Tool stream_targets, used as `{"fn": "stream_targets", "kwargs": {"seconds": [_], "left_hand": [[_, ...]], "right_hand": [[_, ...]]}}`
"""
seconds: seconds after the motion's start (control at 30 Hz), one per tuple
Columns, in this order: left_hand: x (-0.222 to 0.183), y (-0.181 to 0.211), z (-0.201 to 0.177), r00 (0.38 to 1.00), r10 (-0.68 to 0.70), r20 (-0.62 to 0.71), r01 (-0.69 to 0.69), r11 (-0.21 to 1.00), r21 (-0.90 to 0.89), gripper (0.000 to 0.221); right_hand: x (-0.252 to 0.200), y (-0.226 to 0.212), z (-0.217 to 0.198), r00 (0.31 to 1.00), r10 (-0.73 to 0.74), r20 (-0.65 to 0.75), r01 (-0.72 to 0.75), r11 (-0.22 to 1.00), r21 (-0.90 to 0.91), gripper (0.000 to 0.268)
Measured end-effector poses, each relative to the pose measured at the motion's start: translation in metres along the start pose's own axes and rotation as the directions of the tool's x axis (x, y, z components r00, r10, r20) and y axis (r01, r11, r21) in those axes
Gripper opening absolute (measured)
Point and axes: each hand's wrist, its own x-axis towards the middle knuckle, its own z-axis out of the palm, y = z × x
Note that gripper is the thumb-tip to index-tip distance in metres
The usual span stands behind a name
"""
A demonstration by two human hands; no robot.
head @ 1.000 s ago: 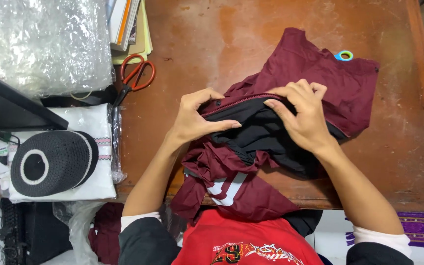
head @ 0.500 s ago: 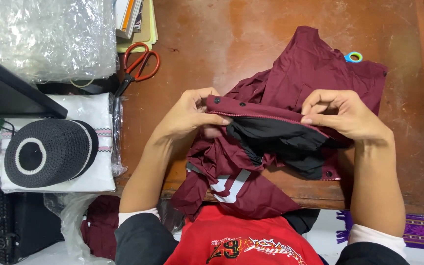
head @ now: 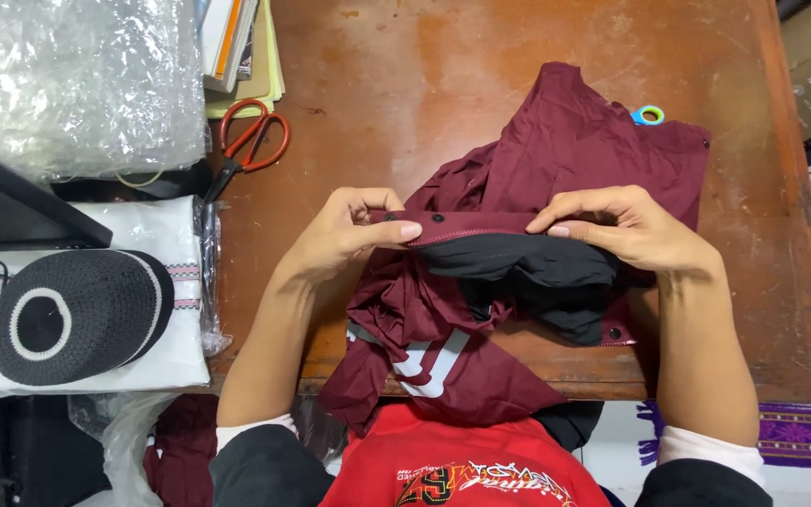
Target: Trimming loose threads from a maroon jacket using scissors
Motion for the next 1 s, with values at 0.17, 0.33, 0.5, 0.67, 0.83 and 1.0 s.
{"fn": "stream_targets", "kwargs": {"seconds": [0.17, 0.33, 0.5, 0.67, 0.83, 1.0], "left_hand": [[-0.005, 0.005, 0.006, 0.999, -0.031, -0.045, 0.033, 0.998, 0.050, 0.021], [-0.001, -0.002, 0.005, 1.000, 0.019, -0.009, -0.017, 0.976, 0.216, 0.051], [-0.004, 0.000, 0.008, 0.998, 0.066, 0.004, -0.066, 0.985, 0.160, 0.057], [-0.001, -0.003, -0.007, 0.993, 0.080, 0.088, -0.093, 0.984, 0.151, 0.059], [-0.001, -0.009, -0.017, 0.999, -0.004, 0.051, -0.012, 0.955, 0.297, 0.053], [-0.006, 0.001, -0.009, 1.000, -0.010, 0.011, 0.005, 0.941, 0.339, 0.043]], "right_hand": [[0.001, -0.001, -0.001, 0.997, 0.050, 0.062, -0.048, 0.998, -0.031, 0.025], [0.001, 0.001, 0.002, 0.985, -0.050, 0.167, 0.058, 0.997, -0.044, 0.029], [0.004, -0.026, 0.008, 0.952, -0.170, 0.255, 0.181, 0.983, -0.020, 0.014], [-0.001, -0.020, 0.003, 0.971, -0.232, 0.058, 0.236, 0.967, -0.092, 0.012], [-0.003, -0.014, 0.001, 0.973, -0.224, -0.059, 0.215, 0.969, -0.120, 0.016], [-0.006, -0.011, 0.000, 0.967, -0.234, -0.099, 0.224, 0.969, -0.104, 0.014]]}}
